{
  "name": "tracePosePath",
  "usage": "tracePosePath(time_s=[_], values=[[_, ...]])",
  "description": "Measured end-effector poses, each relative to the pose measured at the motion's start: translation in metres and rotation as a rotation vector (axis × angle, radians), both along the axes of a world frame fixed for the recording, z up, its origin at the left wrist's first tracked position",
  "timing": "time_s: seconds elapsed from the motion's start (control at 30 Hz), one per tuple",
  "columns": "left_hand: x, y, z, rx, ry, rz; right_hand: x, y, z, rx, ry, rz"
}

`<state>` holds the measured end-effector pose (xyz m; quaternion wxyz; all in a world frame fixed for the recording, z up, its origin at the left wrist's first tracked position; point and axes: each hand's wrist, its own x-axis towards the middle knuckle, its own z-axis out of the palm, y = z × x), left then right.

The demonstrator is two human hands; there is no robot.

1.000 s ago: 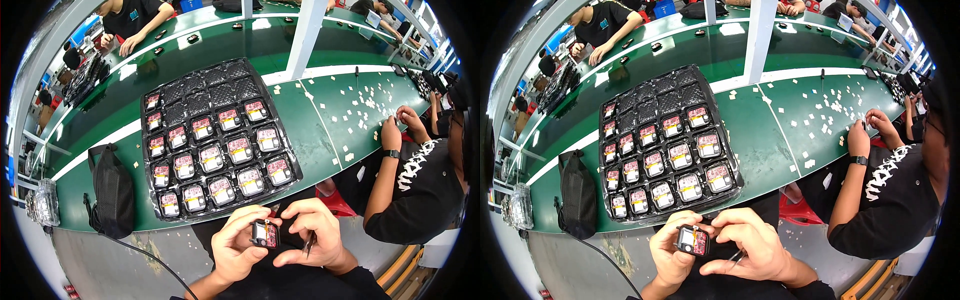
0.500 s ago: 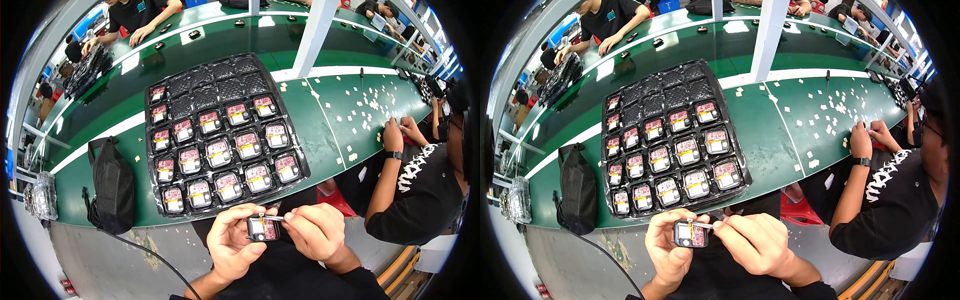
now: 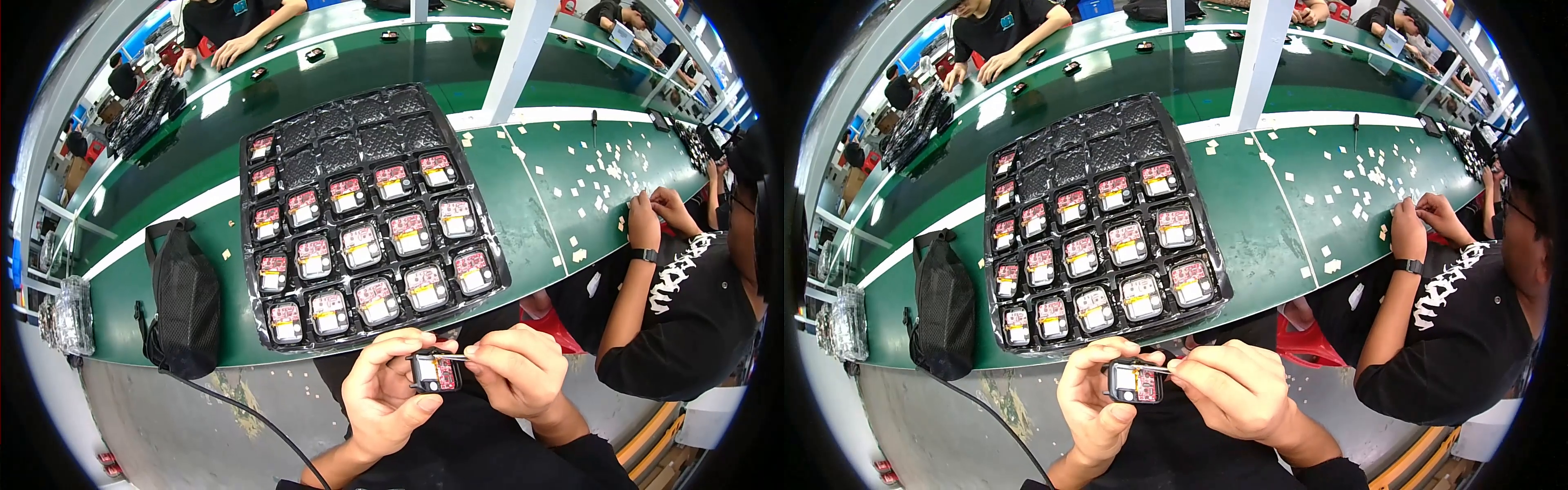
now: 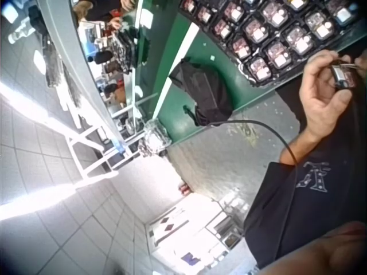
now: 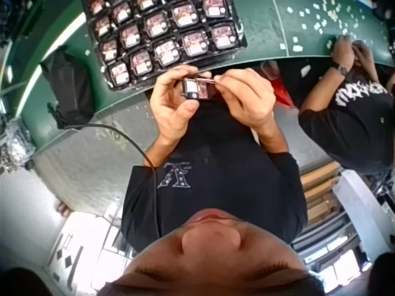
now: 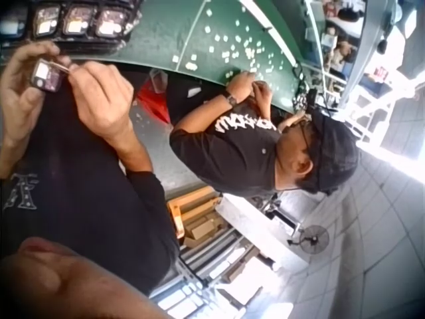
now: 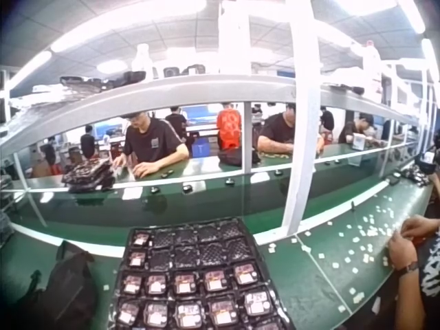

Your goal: Manually assemble and check small electronic modules or displays on a production line.

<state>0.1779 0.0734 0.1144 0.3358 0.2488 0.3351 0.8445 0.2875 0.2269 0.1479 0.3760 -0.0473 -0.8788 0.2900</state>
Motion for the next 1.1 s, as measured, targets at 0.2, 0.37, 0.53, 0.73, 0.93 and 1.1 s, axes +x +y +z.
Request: tracePosePath(time_s=[0.2, 0.37, 0.53, 0.73, 0.93, 1.1], values=[[-0.002, -0.001, 0.002, -0.035, 0.08, -0.01, 0.0, 0.001, -0.003, -0.032, -0.008, 0.009], [-0.001, 0.0, 0.004, -0.049, 0.056, 0.007, 0.0, -0.003, -0.006, 0.057, -0.002, -0.048], [0.0, 0.0, 0.003, -0.055, 0.045, 0.001, 0.001, -0.001, -0.008, 0.126, 0.03, -0.067], [0.0, 0.001, 0.003, -0.054, 0.034, 0.0, 0.003, -0.001, -0.007, 0.199, 0.034, -0.077], [0.0, 0.0, 0.002, -0.063, 0.041, -0.009, 0.004, 0.0, -0.007, 0.136, 0.004, -0.057], [0.0, 0.0, 0.005, -0.069, 0.069, -0.004, 0.003, -0.003, -0.011, 0.11, 0.014, -0.062]])
